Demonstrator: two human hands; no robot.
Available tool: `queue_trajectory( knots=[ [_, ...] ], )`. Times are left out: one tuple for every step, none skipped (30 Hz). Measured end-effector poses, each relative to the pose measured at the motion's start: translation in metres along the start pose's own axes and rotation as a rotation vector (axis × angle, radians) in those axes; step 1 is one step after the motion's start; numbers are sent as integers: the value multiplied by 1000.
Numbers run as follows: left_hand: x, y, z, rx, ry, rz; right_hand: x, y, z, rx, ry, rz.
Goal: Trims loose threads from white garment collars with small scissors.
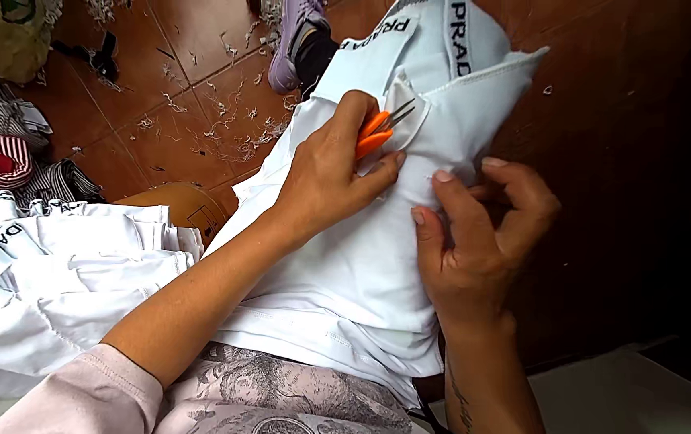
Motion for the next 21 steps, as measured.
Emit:
queue_trajectory(
  knots=[
    [-1, 1, 0, -4, 3, -4, 0, 0, 0, -4, -6, 2],
    [-1, 2, 0, -4, 5, -8, -1, 1, -1, 12, -14, 0],
    [-2, 3, 0, -3, 7, -11, -1, 1, -4, 36, -23, -5],
    [-2, 3, 0, -1, 12, -11, -2, 1, -4, 52, -28, -10],
    [-2, 3, 0, 2, 17, -9, -2, 1, -4, 50, -26, -9],
    [-2, 3, -1, 6, 23, -7, -2, 0, -2, 34, -21, -2],
    [-3, 3, -1, 8, 26, -9, -1, -1, -1, 17, -23, 7],
    [-3, 3, -1, 7, 25, -12, 0, 0, -1, 13, -27, 15],
    [-3, 4, -1, 5, 25, -14, 2, 1, -4, 27, -33, 21],
    [-4, 4, -1, 1, 29, -19, 3, 2, -8, 58, -29, 22],
    [-5, 5, -1, -4, 37, -26, 4, 3, -11, 89, -15, 19],
    [-5, 5, -1, -11, 51, -34, 5, 3, -13, 104, 1, 23],
    [-6, 5, -1, -10, 73, -34, 7, 1, -14, 107, -3, 30],
    [-6, 5, -2, 3, 93, -24, 9, -2, -13, 96, -19, 37],
    [-4, 6, -5, 29, 97, 6, 10, -6, -12, 76, -43, 41],
    [1, 5, -10, 61, 83, 51, 11, -11, -11, 55, -66, 42],
    [7, 2, -14, 80, 51, 90, 14, -16, -10, 33, -95, 45],
    [12, -4, -16, 70, -2, 106, 16, -22, -10, 13, -128, 56],
    [16, -10, -16, 28, -57, 103, 18, -27, -12, 11, -166, 75],
    [18, -17, -14, -22, -96, 95, 19, -32, -15, 31, -226, 104],
    [21, -22, -12, -65, -129, 101, 21, -36, -19, 59, -311, 158]
  ],
)
Point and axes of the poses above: each hand's wrist, its own y-axis away from the middle knuckle, its own z-axis out of the palm, x = y × z, the point moved 10 cm from there along -y, towards the middle knuckle
